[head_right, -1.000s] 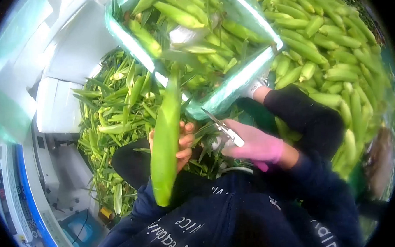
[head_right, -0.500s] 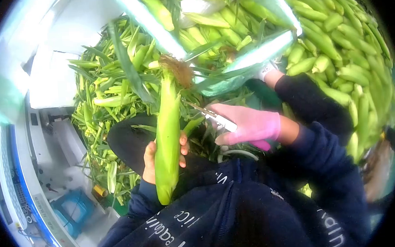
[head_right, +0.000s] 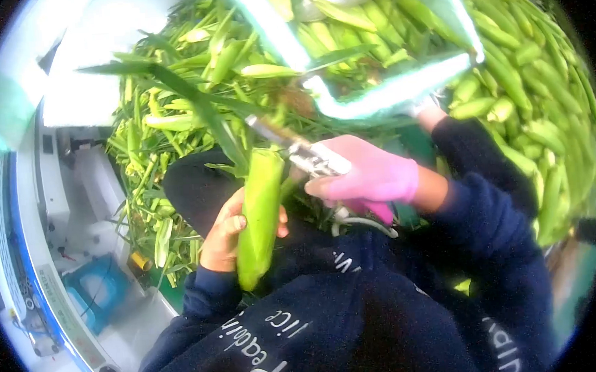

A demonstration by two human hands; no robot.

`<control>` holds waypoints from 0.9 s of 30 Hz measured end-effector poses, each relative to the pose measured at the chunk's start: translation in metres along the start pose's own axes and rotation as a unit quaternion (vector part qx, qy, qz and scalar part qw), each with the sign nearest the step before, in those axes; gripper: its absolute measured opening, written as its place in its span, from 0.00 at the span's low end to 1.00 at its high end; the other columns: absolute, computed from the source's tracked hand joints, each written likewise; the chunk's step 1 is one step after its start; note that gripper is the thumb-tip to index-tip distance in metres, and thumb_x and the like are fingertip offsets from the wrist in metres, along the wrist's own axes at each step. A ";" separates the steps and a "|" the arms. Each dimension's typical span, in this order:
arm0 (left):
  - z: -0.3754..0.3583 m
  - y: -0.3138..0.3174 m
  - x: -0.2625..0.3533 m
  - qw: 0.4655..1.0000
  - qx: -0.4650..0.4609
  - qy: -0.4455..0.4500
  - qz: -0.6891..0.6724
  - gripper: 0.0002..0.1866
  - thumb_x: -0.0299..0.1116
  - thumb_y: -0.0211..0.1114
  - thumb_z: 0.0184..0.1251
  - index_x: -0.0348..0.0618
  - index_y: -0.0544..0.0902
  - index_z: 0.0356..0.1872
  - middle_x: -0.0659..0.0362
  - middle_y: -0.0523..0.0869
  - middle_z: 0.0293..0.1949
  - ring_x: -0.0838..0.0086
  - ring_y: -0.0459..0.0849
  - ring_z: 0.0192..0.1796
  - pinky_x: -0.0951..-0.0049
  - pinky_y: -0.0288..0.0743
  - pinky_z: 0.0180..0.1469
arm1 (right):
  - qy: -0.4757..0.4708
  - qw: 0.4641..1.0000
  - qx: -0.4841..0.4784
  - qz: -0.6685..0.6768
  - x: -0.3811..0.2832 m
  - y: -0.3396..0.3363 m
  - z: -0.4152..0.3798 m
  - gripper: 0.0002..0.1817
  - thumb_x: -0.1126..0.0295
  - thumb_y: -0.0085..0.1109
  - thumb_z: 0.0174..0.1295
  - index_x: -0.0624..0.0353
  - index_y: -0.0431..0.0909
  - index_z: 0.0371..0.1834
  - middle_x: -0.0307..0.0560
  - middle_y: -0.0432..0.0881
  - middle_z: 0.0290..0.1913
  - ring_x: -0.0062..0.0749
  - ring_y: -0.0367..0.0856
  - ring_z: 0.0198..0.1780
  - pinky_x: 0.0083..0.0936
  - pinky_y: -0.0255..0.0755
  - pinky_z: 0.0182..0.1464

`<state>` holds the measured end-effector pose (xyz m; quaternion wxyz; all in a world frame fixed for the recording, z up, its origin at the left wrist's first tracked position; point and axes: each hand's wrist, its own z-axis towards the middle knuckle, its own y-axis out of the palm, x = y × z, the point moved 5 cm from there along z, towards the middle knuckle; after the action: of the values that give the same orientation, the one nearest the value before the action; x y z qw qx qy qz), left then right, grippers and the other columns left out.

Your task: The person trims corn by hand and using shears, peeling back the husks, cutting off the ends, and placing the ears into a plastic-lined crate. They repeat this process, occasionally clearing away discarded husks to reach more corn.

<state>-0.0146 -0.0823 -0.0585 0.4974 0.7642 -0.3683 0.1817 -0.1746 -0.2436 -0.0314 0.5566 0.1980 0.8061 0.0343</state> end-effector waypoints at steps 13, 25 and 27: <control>0.027 -0.009 0.089 0.819 0.216 0.529 -0.051 0.28 0.56 0.66 0.70 0.50 0.71 0.60 0.61 0.78 0.53 0.69 0.77 0.58 0.52 0.70 0.69 | -0.019 0.989 0.100 0.105 0.060 0.038 -0.037 0.32 0.69 0.65 0.63 0.62 0.65 0.69 0.40 0.77 0.49 0.26 0.75 0.52 0.25 0.70 0.58; 0.050 -0.002 0.055 0.802 0.218 0.546 -0.108 0.26 0.59 0.64 0.71 0.51 0.74 0.56 0.57 0.82 0.53 0.59 0.79 0.62 0.46 0.67 0.73 | -0.172 0.953 0.222 -0.116 0.019 0.013 0.019 0.38 0.66 0.71 0.55 0.62 0.65 0.68 0.46 0.78 0.45 0.35 0.77 0.44 0.29 0.73 0.51; 0.049 -0.010 0.058 0.805 0.218 0.534 -0.136 0.27 0.61 0.64 0.70 0.48 0.76 0.54 0.57 0.82 0.52 0.60 0.79 0.60 0.48 0.68 0.72 | -0.154 0.935 0.241 -0.209 0.016 0.015 0.021 0.37 0.61 0.72 0.52 0.64 0.68 0.64 0.58 0.81 0.43 0.53 0.83 0.45 0.39 0.76 0.51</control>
<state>0.0273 -0.1457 -0.0491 0.4553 0.6767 0.1124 0.5676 -0.1555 -0.2274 -0.0491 0.6041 0.1560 0.7177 -0.3091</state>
